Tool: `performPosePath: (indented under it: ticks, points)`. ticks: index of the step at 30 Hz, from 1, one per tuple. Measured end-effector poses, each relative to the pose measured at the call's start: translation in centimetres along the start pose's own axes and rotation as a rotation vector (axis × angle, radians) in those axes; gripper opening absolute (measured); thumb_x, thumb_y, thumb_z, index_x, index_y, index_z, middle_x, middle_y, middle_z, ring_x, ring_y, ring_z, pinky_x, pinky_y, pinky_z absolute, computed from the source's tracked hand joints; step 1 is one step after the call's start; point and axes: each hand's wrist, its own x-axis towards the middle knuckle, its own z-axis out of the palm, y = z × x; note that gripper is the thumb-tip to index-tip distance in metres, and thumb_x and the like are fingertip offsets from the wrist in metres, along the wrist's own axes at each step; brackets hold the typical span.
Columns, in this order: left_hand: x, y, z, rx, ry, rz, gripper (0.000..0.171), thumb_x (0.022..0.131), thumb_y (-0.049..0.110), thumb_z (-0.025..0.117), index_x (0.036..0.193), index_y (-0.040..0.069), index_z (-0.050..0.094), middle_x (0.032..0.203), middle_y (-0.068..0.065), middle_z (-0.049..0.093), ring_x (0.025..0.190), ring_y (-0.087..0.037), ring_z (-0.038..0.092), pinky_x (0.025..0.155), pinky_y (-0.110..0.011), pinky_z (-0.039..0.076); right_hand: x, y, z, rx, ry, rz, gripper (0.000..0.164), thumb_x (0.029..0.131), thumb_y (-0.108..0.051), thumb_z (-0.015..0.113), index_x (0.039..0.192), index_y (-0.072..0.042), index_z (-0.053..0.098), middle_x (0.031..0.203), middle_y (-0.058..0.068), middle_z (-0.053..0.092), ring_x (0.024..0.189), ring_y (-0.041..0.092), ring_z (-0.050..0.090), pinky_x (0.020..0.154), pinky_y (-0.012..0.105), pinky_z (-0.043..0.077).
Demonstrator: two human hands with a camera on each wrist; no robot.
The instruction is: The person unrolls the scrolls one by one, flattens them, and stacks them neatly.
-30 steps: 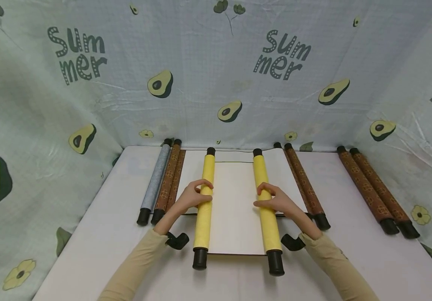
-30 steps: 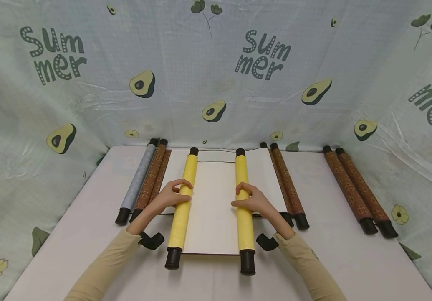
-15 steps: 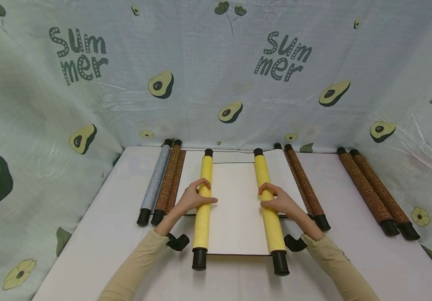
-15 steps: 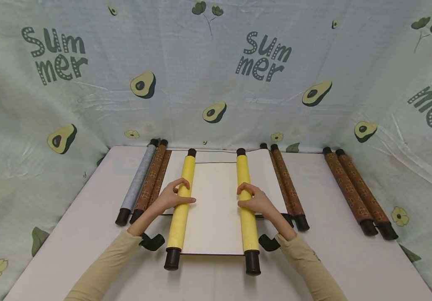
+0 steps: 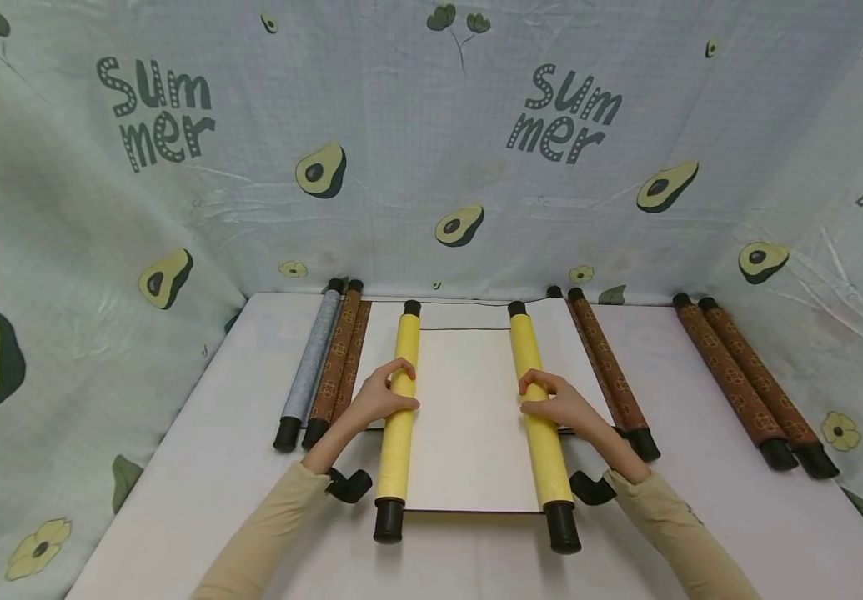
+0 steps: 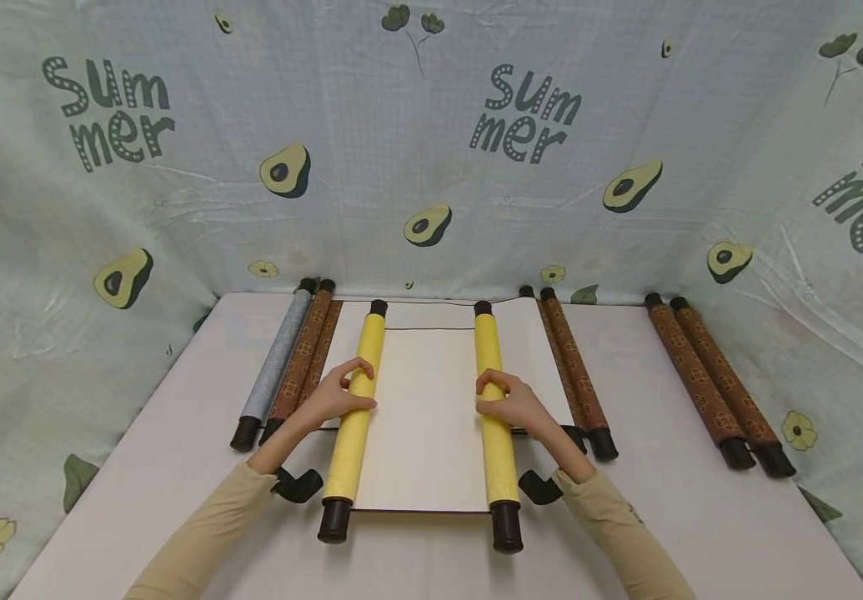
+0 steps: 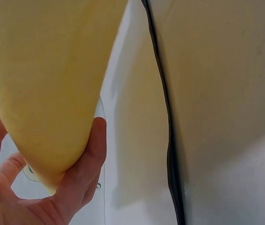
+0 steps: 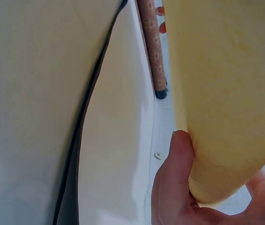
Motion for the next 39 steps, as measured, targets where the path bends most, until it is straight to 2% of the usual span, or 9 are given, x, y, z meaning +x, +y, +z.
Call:
performPosePath:
  ticks: [5,10,16,22,27,32,39]
  points:
    - [0.1,0.0,-0.3,0.003,-0.005,-0.001,0.033,0.067,0.006,0.067,0.098,0.011,0.055,0.095,-0.018,0.051,0.067,-0.019,0.051,0.046,-0.023,0.042,0.1,0.2,-0.2,-0.011,0.007,-0.027,0.027,0.073,-0.012,0.068,0.092,-0.005,0.050,0.107,0.018,0.044,0.073,0.022,0.046,0.057,0.030,0.042]
    - [0.1,0.1,-0.6,0.004,-0.025,0.010,0.030,0.071,0.007,0.064,0.101,0.008,0.057,0.102,-0.021,0.051,0.067,-0.020,0.052,0.046,-0.024,0.044,0.0,0.4,-0.6,-0.019,-0.003,-0.054,0.031,0.071,-0.009,0.067,0.094,-0.004,0.047,0.107,0.019,0.043,0.071,0.021,0.045,0.056,0.030,0.041]
    - [0.1,0.0,-0.8,0.026,-0.017,0.020,0.024,0.073,0.011,0.062,0.098,0.008,0.062,0.105,-0.020,0.053,0.067,-0.019,0.051,0.047,-0.024,0.043,-0.1,0.4,-1.0,-0.055,0.027,-0.049,0.027,0.074,-0.006,0.062,0.098,-0.004,0.050,0.111,0.020,0.044,0.072,0.022,0.045,0.056,0.029,0.040]
    - [0.1,-0.1,-1.0,0.032,-0.007,0.019,0.019,0.074,0.013,0.061,0.092,0.008,0.061,0.094,-0.018,0.053,0.063,-0.018,0.049,0.045,-0.023,0.040,-0.2,0.5,-1.3,-0.080,0.056,-0.036,0.021,0.077,-0.009,0.058,0.096,-0.005,0.053,0.111,0.020,0.045,0.074,0.023,0.045,0.055,0.030,0.041]
    - [0.1,-0.3,-1.2,0.048,0.015,0.060,0.022,0.072,0.016,0.069,0.089,0.007,0.058,0.099,-0.017,0.053,0.069,-0.019,0.048,0.050,-0.025,0.041,-0.2,0.7,-1.3,-0.084,0.063,-0.011,0.020,0.076,-0.009,0.060,0.094,-0.007,0.051,0.109,0.020,0.045,0.071,0.023,0.046,0.055,0.029,0.041]
    - [0.0,-0.5,-1.3,0.091,0.046,0.083,0.030,0.066,0.016,0.076,0.086,0.008,0.054,0.100,-0.016,0.051,0.073,-0.021,0.046,0.053,-0.026,0.040,-0.3,0.9,-1.4,-0.097,0.074,-0.013,0.028,0.072,-0.010,0.066,0.092,-0.007,0.047,0.102,0.019,0.045,0.066,0.021,0.046,0.054,0.029,0.041]
    - [-0.3,-0.8,-1.3,0.100,0.060,0.083,0.031,0.064,0.005,0.072,0.086,0.007,0.051,0.096,-0.016,0.051,0.068,-0.020,0.049,0.052,-0.025,0.041,-0.6,1.1,-1.6,-0.105,0.078,-0.007,0.029,0.072,-0.007,0.064,0.094,-0.008,0.045,0.103,0.020,0.044,0.065,0.022,0.045,0.053,0.030,0.040]
